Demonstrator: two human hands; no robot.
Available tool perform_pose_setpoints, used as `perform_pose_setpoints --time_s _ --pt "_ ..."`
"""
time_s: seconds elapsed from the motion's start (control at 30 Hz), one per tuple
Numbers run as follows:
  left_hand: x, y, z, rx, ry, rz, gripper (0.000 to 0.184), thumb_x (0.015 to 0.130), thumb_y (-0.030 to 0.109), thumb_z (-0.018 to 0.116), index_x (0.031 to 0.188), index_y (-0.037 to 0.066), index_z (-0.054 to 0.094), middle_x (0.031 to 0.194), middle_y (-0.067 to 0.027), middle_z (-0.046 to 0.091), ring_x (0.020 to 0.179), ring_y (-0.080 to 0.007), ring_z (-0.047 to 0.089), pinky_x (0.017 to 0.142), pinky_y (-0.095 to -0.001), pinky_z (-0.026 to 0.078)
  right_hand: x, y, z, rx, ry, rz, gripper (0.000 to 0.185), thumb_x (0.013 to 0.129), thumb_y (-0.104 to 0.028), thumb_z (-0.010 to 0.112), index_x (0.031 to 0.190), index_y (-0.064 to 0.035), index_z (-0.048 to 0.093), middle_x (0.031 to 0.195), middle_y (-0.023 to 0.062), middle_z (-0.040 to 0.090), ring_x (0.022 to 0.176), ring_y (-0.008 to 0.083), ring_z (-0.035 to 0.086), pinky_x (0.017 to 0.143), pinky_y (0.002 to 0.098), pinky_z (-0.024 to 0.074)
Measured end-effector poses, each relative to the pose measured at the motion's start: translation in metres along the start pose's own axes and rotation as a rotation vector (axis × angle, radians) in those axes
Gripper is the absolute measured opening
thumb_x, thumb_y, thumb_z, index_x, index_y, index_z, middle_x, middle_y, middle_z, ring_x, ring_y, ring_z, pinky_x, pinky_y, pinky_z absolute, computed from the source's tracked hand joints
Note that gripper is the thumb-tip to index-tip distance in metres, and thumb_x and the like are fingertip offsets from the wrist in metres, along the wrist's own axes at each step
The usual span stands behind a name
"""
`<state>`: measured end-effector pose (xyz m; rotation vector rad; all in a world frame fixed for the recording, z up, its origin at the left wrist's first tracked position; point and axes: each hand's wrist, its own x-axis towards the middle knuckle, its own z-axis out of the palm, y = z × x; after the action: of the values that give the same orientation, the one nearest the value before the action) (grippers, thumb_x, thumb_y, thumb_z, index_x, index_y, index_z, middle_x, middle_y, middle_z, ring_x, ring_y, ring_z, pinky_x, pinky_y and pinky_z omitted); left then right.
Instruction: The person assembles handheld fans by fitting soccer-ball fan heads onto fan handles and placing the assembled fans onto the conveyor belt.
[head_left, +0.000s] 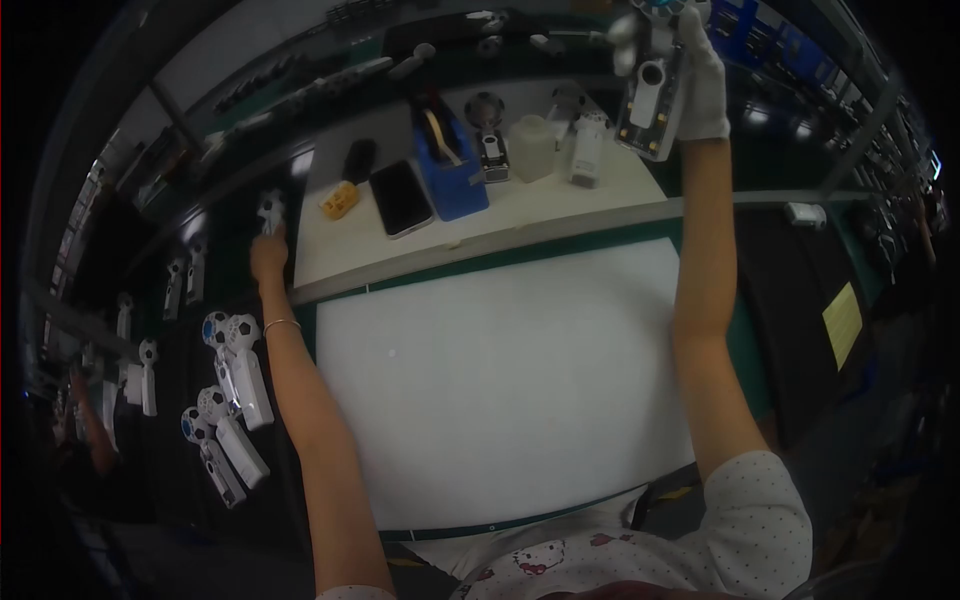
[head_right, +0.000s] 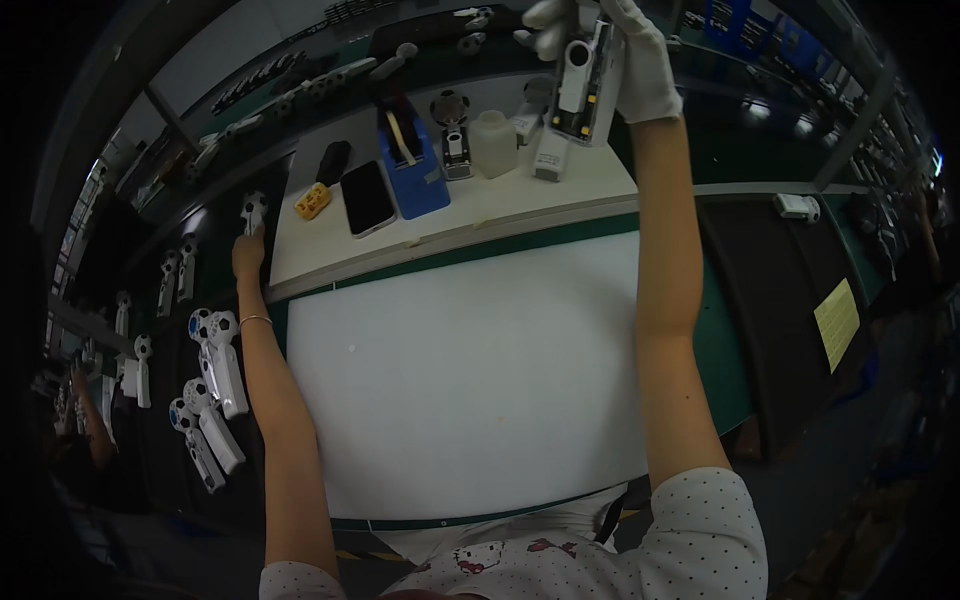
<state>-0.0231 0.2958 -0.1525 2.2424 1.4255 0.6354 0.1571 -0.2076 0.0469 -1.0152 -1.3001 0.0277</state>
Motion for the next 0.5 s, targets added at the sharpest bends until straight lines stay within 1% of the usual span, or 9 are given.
perform_pose_setpoints --time_s 0.07,0.13,0.2,0.27,0.3,0.33,0.4,0.47,0.5 --pt "0.004 0.0 -0.004 -0.567 -0.22 -0.091 0.072 0.085 0.052 0.056 0.124 -0.008 0.046 0.108 -0.0167 0.06 0.104 -0.0281 0.057 0.09 -0.0376 0.044 -0.001 0.018 -0.021 -0.466 0.205 0.171 0.045 0.081 -0.046 0.066 0.092 -0.0028 0.062 0.076 0.0063 0.067 0.064 0.0105 0.063 0.062 0.0242 0.0528" --pt "-0.027 0.033 -0.025 -0.883 -0.347 -0.026 0.071 0.088 0.051 0.053 0.128 -0.007 0.043 0.107 -0.0135 0.06 0.097 -0.0209 0.057 0.088 -0.0348 0.043 -0.005 0.042 -0.044 -0.874 0.32 0.491 0.049 0.08 -0.045 0.065 0.101 -0.0013 0.059 0.085 0.0102 0.068 0.07 0.0146 0.064 0.068 0.0282 0.0535" --pt "-0.027 0.053 -0.023 -1.004 -0.373 0.207 0.07 0.09 0.051 0.049 0.128 -0.007 0.042 0.103 -0.011 0.061 0.089 -0.0156 0.057 0.083 -0.0318 0.044 -0.015 0.089 -0.071 -1.236 0.464 0.769 0.057 0.075 -0.041 0.069 0.111 -0.0001 0.053 0.098 0.0176 0.066 0.082 0.0251 0.066 0.077 0.0347 0.0524" --pt "-0.052 0.085 -0.042 -1.005 -0.345 0.3 0.068 0.089 0.053 0.05 0.124 -0.005 0.044 0.097 -0.0088 0.061 0.083 -0.0148 0.058 0.081 -0.029 0.045 -0.039 0.129 -0.101 -1.487 0.418 0.887 0.065 0.073 -0.038 0.07 0.12 0.0005 0.046 0.108 0.0222 0.062 0.097 0.0343 0.063 0.085 0.0408 0.0489" --pt "-0.057 0.093 -0.044 -1.004 -0.336 0.296 0.068 0.089 0.053 0.05 0.124 -0.005 0.044 0.097 -0.0088 0.061 0.083 -0.0148 0.058 0.081 -0.029 0.045 -0.058 0.146 -0.102 -1.484 0.466 0.887 0.065 0.074 -0.036 0.07 0.121 0.0006 0.045 0.109 0.0221 0.062 0.101 0.0355 0.061 0.086 0.0414 0.0484" --pt "-0.062 0.101 -0.045 -0.977 -0.312 0.341 0.069 0.088 0.056 0.05 0.122 -0.004 0.045 0.094 -0.0086 0.061 0.082 -0.0146 0.058 0.08 -0.0289 0.046 -0.073 0.157 -0.106 -1.486 0.518 0.884 0.065 0.074 -0.034 0.07 0.123 0.0008 0.045 0.11 0.0219 0.062 0.104 0.0367 0.059 0.087 0.042 0.0479" --pt "-0.074 0.116 -0.051 -0.951 -0.289 0.388 0.069 0.087 0.058 0.049 0.12 -0.003 0.045 0.092 -0.0083 0.061 0.08 -0.0145 0.058 0.079 -0.0287 0.046 -0.101 0.197 -0.144 -1.465 0.564 0.894 0.064 0.075 -0.033 0.069 0.125 0.0002 0.046 0.112 0.021 0.061 0.104 0.0364 0.059 0.087 0.0425 0.0479" --pt "-0.089 0.128 -0.059 -0.941 -0.31 0.543 0.068 0.086 0.06 0.05 0.116 -0.001 0.047 0.09 -0.0092 0.059 0.081 -0.0162 0.059 0.073 -0.0287 0.05 -0.1 0.206 -0.158 -1.445 0.617 0.903 0.064 0.076 -0.032 0.069 0.126 -0.0004 0.046 0.113 0.0201 0.061 0.105 0.0361 0.059 0.088 0.0431 0.0479" --pt "-0.096 0.133 -0.061 -0.941 -0.313 0.546 0.068 0.086 0.06 0.05 0.116 -0.001 0.047 0.09 -0.0092 0.059 0.081 -0.0162 0.059 0.073 -0.0287 0.05 -0.092 0.205 -0.16 -1.469 0.597 0.957 0.06 0.077 -0.03 0.068 0.124 -0.0001 0.048 0.114 0.0206 0.061 0.106 0.036 0.058 0.089 0.0427 0.0473"
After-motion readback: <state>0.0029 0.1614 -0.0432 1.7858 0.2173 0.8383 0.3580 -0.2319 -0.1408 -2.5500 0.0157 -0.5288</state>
